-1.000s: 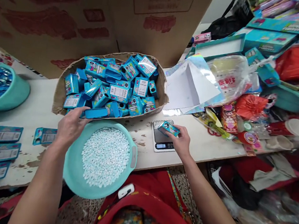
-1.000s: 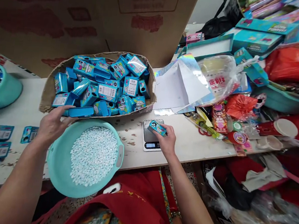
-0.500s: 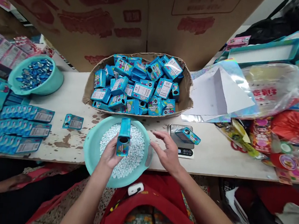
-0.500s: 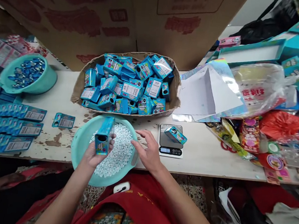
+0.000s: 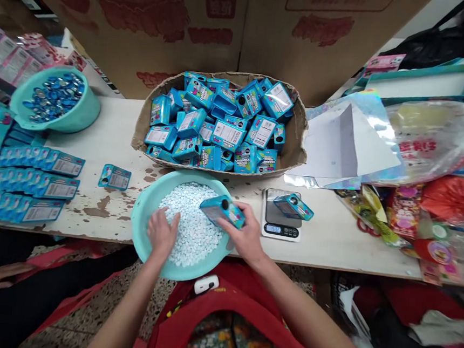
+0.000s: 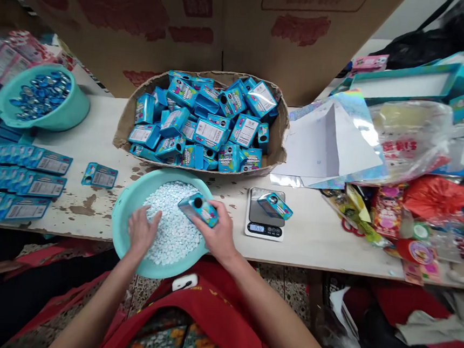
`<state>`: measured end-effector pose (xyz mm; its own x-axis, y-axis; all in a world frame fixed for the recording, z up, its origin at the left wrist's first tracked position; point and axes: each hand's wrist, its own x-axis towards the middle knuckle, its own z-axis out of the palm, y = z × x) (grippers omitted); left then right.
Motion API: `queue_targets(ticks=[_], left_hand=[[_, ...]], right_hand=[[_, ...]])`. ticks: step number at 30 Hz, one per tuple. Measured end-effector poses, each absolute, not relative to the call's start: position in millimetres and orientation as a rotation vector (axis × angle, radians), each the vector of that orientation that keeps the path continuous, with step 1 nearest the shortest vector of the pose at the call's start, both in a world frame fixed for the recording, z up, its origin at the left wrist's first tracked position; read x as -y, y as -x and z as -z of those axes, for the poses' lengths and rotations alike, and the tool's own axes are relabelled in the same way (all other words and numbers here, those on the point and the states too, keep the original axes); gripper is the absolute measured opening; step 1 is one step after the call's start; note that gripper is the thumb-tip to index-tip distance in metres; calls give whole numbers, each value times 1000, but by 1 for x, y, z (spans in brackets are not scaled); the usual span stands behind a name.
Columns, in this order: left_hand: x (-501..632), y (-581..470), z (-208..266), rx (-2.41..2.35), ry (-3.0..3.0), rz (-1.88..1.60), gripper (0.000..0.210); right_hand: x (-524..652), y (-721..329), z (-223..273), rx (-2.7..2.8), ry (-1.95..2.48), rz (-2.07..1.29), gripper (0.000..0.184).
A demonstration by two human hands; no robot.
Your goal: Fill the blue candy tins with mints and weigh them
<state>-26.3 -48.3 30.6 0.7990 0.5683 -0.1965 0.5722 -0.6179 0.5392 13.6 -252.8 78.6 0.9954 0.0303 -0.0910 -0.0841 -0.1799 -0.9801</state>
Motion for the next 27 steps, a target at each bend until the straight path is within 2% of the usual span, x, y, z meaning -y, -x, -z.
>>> queue_targets(ticks=[3, 7, 9, 12, 15, 22, 27], left_hand=[[49, 20, -8, -952, -2589, 249, 58], [86, 23, -1, -737, -2616, 424, 55], [97, 27, -1, -619, -2575, 389, 47], [94, 26, 3, -682, -2230, 267, 30], [79, 22, 1, -768, -1935, 186, 27], [68, 11, -72, -695, -1212, -20, 28], [74, -3, -99, -528, -1112, -250, 16]], right_hand=[[246, -12, -65, 47, 1745, -127, 40], [236, -7, -47, -42, 1731, -57, 43], [234, -8, -45, -97, 1720, -74, 46], [235, -14, -49, -123, 1706, -99, 48], [235, -21, -57, -78, 1728, -69, 44], [228, -20, -57, 211, 1876, -66, 33], [211, -12, -54, 408, 1972, -152, 28]])
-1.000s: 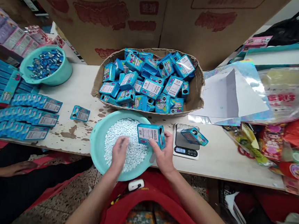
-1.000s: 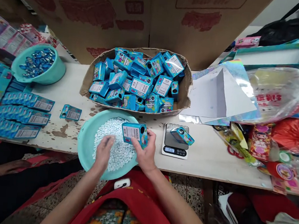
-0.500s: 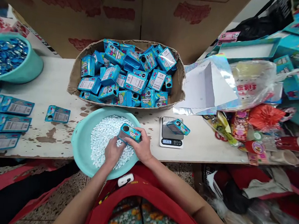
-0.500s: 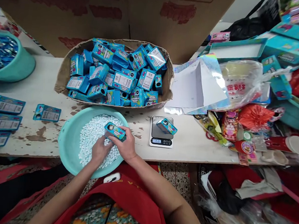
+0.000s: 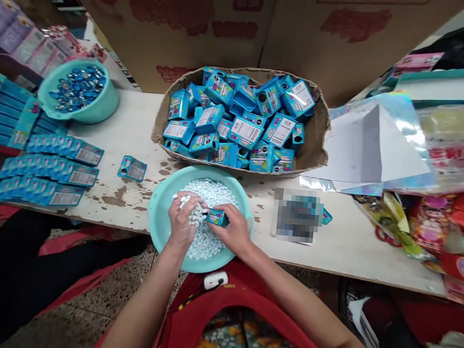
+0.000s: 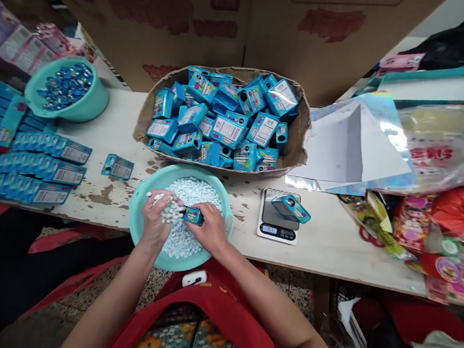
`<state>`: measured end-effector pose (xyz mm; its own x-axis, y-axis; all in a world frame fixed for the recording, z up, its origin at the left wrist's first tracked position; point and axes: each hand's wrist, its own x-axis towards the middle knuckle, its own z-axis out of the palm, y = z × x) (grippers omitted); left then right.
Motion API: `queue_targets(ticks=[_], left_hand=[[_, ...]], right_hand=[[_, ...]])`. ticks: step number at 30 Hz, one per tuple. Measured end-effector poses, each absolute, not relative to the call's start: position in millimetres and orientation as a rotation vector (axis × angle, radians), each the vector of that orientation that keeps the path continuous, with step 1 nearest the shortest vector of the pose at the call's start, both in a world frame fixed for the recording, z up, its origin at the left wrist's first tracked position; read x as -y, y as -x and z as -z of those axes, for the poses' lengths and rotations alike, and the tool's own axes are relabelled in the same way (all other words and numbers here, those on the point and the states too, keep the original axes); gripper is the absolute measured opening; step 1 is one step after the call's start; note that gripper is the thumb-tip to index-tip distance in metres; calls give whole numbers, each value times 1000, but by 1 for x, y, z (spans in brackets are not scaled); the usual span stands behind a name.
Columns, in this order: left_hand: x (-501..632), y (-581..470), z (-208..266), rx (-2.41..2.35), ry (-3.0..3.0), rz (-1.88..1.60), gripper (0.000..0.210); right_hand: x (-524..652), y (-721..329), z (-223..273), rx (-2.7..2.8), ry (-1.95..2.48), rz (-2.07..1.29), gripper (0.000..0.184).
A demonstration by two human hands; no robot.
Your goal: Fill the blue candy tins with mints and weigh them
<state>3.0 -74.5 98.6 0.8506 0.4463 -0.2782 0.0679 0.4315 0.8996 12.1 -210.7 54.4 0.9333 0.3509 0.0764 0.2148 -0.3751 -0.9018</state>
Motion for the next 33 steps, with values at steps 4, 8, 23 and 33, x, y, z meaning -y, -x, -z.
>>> queue_targets(ticks=[4, 8, 23, 33], left_hand=[[75, -9, -95, -546, -1133, -390, 16], [75, -14, -96, -607, -1139, -394, 22], [87, -19, -110, -553, -1183, -369, 18], [93, -18, -112, -518, -1247, -395, 14]], right_hand=[[205, -11, -65, 469, 2026, -183, 29], [207, -13, -78, 492, 2039, -188, 29], [217, -19, -87, 435, 1989, -206, 35], [222, -17, -93, 379, 1964, -201, 35]])
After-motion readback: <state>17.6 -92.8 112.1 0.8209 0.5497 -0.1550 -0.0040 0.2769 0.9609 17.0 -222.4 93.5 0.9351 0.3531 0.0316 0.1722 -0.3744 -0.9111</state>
